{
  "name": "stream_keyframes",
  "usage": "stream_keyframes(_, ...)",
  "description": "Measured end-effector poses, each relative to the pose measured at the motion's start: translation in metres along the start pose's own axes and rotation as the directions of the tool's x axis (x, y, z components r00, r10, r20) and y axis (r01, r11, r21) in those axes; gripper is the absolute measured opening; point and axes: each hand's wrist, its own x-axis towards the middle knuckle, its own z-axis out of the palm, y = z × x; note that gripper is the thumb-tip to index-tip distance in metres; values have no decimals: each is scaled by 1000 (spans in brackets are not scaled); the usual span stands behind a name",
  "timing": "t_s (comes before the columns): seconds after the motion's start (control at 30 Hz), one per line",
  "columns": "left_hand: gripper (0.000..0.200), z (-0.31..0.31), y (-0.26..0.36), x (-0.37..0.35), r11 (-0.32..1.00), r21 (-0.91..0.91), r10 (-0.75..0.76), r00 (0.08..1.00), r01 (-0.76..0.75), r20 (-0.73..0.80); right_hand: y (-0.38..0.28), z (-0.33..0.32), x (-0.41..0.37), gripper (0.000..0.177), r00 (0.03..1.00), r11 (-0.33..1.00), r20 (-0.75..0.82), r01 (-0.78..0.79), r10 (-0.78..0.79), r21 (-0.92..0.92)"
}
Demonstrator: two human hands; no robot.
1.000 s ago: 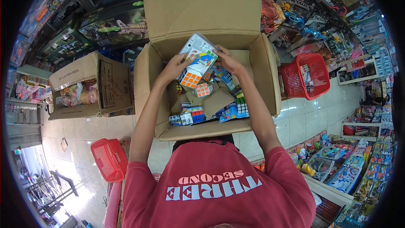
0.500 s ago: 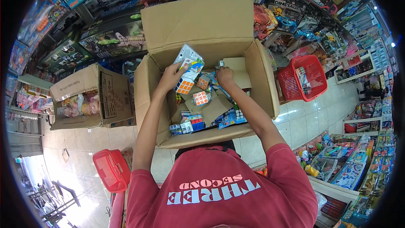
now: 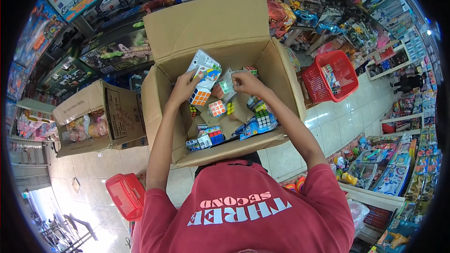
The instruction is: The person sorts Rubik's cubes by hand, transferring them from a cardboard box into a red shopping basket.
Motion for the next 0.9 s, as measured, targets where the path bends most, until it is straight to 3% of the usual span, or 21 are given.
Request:
stream_keyframes(0.1,45,-12,-1,1,998,-8,-70,998,70,6,-13,-9,-15,18,999,974,-34,15,-8,226)
stream_keyframes(0.23,39,-22,4,-5,973,-229,-48,999,43,-17,-49,-38,-43,17,995,944,-72,-47,74,326)
stream_keyframes(0.33,37,-23,24,-15,973,-227,-48,996,30,-74,-69,-59,-66,29,959,907,-229,-58,167,418)
stream_keyframes(0.37,36,-20,17,-14,977,-211,18,995,-39,-102,-76,-65,-74,31,935,899,-304,-33,182,437)
stream_keyframes(0.43,35,-17,30,-19,977,-213,8,995,-29,-99,-88,-70,-87,33,869,883,-447,27,210,468)
stream_keyframes(0.53,33,-5,49,-30,980,-195,11,996,-29,-93,-85,-70,-107,23,767,865,-579,63,277,497)
stream_keyframes(0.7,30,22,103,-52,980,-198,-34,999,27,-32,-92,-66,-135,15,685,831,-647,109,334,545)
stream_keyframes(0.8,30,50,127,-60,982,-187,13,997,-28,-82,-92,-64,-147,15,702,745,-619,190,353,639)
stream_keyframes(0.9,30,68,161,-66,996,-69,-48,998,52,47,-97,-73,-157,15,750,837,-595,103,289,537)
